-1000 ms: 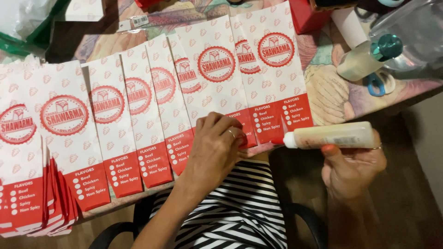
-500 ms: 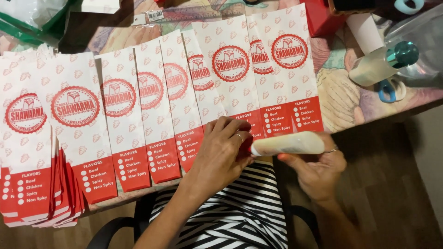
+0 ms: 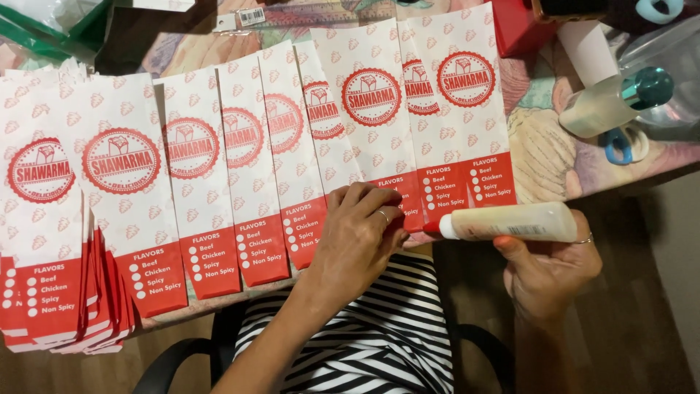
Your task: Assembling paper shawarma bags by applying glue to the edges and folding them into shape.
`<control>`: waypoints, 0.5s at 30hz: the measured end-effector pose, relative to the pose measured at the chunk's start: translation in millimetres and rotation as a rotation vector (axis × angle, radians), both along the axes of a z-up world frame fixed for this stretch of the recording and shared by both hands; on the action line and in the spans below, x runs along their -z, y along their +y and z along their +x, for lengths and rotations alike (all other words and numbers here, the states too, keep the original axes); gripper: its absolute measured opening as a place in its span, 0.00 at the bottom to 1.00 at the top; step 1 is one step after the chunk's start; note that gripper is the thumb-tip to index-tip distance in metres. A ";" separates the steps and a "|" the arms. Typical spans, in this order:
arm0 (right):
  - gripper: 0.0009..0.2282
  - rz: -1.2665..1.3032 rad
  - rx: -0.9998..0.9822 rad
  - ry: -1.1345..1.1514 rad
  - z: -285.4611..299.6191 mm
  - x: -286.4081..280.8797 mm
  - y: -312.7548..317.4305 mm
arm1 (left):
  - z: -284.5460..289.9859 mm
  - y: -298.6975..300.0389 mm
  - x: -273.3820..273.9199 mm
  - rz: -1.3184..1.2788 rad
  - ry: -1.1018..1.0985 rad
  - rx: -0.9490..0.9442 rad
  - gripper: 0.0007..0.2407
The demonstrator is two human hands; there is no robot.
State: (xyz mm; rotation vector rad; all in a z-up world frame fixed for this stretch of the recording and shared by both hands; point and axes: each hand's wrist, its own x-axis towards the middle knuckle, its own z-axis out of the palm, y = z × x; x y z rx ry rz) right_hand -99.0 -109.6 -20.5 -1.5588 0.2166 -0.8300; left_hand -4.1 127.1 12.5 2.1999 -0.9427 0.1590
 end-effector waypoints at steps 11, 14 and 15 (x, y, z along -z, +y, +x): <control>0.22 -0.208 -0.083 0.147 5.5 -16.3 31.9 | 1.6 -1.0 3.3 -0.028 -0.029 -0.009 0.05; 0.21 -0.219 -0.098 0.150 3.5 -9.2 34.4 | 1.5 -0.8 2.6 -0.008 -0.028 -0.001 0.08; 0.20 -0.222 -0.089 0.148 2.8 -4.9 34.4 | 1.5 0.2 2.7 0.000 -0.027 0.000 0.09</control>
